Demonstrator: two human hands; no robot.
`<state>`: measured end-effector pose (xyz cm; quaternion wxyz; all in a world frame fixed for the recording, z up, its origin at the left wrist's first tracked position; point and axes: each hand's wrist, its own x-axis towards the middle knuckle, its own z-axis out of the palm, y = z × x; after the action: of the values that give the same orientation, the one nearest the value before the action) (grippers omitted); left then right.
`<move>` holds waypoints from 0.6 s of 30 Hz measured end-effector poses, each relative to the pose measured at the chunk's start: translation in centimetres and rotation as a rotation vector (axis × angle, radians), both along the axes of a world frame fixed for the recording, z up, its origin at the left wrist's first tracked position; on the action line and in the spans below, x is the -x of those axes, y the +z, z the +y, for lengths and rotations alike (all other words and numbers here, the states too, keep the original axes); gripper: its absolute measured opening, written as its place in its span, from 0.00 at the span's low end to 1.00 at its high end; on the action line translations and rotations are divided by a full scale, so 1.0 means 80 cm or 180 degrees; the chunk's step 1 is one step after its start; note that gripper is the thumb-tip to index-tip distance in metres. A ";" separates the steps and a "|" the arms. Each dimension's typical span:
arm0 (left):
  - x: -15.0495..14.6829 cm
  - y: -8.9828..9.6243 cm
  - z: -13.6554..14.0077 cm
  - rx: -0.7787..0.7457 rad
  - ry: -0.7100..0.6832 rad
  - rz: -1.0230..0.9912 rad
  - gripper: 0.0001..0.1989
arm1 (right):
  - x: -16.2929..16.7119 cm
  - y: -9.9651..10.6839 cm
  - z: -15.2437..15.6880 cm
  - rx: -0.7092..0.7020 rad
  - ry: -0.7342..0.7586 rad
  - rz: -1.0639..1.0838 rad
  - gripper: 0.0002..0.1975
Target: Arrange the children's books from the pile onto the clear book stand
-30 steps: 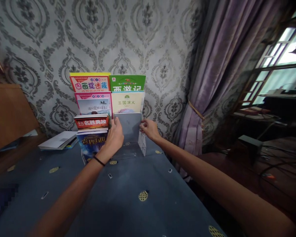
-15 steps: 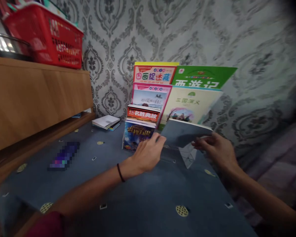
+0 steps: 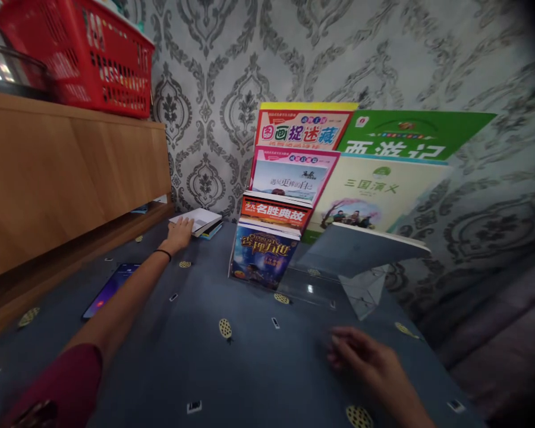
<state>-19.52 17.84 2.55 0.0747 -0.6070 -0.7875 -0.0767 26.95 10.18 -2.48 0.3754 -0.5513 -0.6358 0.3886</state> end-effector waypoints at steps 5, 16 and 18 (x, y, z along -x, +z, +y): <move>0.015 -0.005 0.013 0.0259 -0.0346 0.0321 0.21 | 0.046 -0.021 -0.014 0.0481 0.0607 0.0275 0.23; -0.015 0.008 -0.026 0.0443 -0.0575 0.0674 0.17 | 0.082 -0.025 -0.029 0.0568 0.1046 0.0497 0.25; -0.032 0.007 -0.044 0.0490 -0.0689 0.0686 0.14 | 0.081 -0.026 -0.029 0.0540 0.1058 0.0503 0.27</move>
<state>-16.99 14.31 3.07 0.1033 -0.6969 -0.7085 0.0418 20.48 7.87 -4.56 0.3071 -0.4361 -0.6516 0.5394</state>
